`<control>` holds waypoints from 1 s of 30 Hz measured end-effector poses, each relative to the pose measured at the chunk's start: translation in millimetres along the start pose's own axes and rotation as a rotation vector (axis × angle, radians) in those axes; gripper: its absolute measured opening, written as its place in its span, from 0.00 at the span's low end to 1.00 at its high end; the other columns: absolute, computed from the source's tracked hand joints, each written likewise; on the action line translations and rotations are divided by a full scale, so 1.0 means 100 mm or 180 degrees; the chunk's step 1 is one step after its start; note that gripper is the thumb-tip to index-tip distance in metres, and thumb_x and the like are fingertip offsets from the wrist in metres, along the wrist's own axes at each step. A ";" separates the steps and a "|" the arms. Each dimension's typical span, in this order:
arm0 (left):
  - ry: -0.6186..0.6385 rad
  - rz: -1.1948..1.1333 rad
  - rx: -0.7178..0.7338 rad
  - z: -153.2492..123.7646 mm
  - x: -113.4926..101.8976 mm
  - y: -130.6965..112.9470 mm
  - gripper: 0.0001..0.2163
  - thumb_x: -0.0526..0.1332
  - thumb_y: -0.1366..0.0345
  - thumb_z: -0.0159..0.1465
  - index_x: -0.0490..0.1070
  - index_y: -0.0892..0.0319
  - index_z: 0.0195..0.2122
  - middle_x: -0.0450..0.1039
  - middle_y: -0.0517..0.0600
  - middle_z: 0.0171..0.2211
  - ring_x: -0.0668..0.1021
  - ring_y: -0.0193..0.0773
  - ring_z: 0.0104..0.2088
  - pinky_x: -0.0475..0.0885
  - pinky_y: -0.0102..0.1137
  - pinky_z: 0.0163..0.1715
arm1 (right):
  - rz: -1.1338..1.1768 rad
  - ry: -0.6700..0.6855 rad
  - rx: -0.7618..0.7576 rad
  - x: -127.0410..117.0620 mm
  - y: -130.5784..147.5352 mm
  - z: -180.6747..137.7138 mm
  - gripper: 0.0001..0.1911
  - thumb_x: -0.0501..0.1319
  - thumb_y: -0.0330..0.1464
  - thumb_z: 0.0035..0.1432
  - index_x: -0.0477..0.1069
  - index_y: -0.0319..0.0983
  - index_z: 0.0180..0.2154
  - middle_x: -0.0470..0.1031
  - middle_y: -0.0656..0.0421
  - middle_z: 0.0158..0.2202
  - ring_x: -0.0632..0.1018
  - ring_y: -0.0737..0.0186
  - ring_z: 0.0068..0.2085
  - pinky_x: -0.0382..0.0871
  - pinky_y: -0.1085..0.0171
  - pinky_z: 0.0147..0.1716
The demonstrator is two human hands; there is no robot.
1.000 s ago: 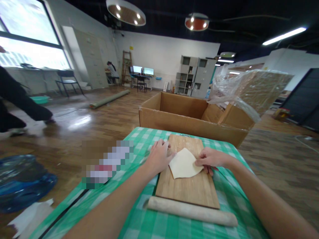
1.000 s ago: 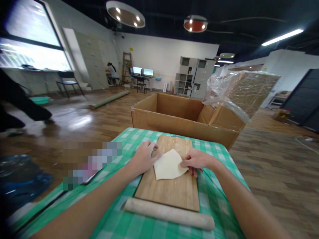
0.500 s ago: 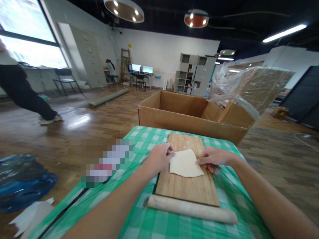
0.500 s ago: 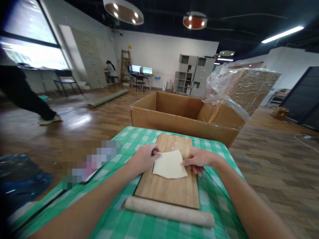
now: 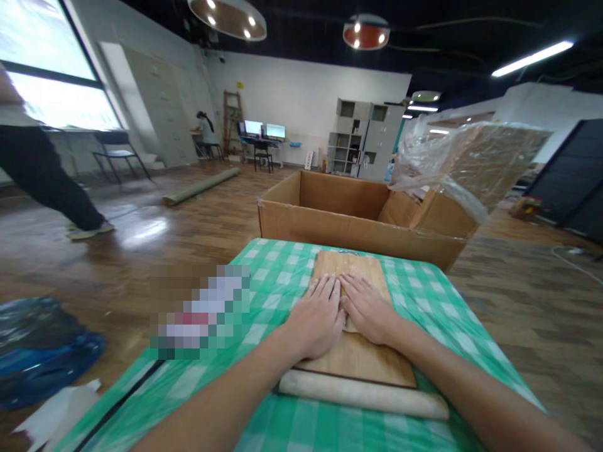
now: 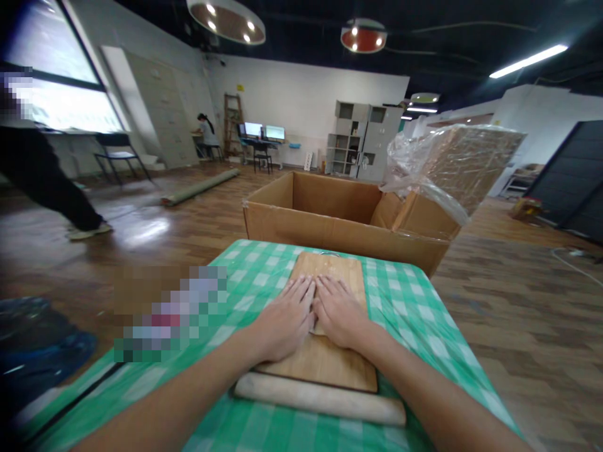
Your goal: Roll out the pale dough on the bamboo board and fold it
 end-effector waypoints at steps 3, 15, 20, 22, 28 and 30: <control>0.0049 0.0108 0.0015 0.00 -0.01 0.02 0.29 0.45 0.59 0.72 0.55 0.72 0.69 0.53 0.68 0.71 0.57 0.53 0.72 0.50 0.49 0.71 | -0.0152 0.0152 0.0070 0.03 0.02 -0.05 0.31 0.42 0.37 0.74 0.55 0.26 0.70 0.53 0.39 0.72 0.54 0.42 0.73 0.52 0.39 0.69; 0.0279 0.0123 0.0115 0.01 -0.01 0.10 0.29 0.46 0.62 0.69 0.52 0.69 0.71 0.53 0.66 0.72 0.55 0.51 0.73 0.48 0.49 0.71 | 0.0215 0.0469 -0.0325 -0.11 0.07 -0.15 0.43 0.48 0.53 0.72 0.41 0.33 0.74 0.40 0.45 0.75 0.47 0.44 0.74 0.44 0.44 0.72; 0.0398 0.0162 0.0108 0.01 0.01 0.08 0.30 0.45 0.63 0.70 0.53 0.74 0.70 0.51 0.68 0.72 0.53 0.52 0.73 0.49 0.49 0.71 | 0.0594 0.0751 -0.0465 -0.12 0.07 -0.16 0.52 0.55 0.57 0.67 0.35 0.34 0.74 0.36 0.45 0.75 0.43 0.44 0.75 0.40 0.45 0.72; 0.0433 0.0168 0.0105 0.01 0.00 0.08 0.29 0.44 0.63 0.70 0.53 0.75 0.70 0.50 0.70 0.72 0.52 0.53 0.73 0.49 0.50 0.71 | 0.0761 0.0880 -0.0421 -0.13 0.01 -0.15 0.56 0.59 0.59 0.63 0.34 0.35 0.74 0.35 0.45 0.75 0.42 0.43 0.75 0.39 0.44 0.72; 0.0279 0.0060 0.0131 0.05 -0.05 0.09 0.28 0.45 0.60 0.73 0.53 0.69 0.70 0.54 0.68 0.71 0.54 0.53 0.73 0.50 0.52 0.70 | 0.1583 0.0957 -0.0244 -0.19 -0.24 -0.10 0.46 0.61 0.53 0.65 0.47 0.42 0.74 0.46 0.52 0.75 0.50 0.46 0.74 0.46 0.43 0.71; 0.0174 0.0032 0.0110 0.07 -0.06 0.09 0.27 0.45 0.60 0.73 0.53 0.68 0.70 0.55 0.68 0.71 0.55 0.53 0.73 0.50 0.53 0.70 | 0.1760 0.0643 0.0139 -0.18 -0.41 -0.05 0.32 0.51 0.46 0.73 0.53 0.44 0.72 0.53 0.54 0.73 0.57 0.49 0.72 0.51 0.43 0.70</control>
Point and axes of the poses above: each hand's wrist, its own z-axis towards the middle knuckle, its own x-axis out of the palm, y = z × x, the point moved 10 cm from there along z, towards the middle knuckle
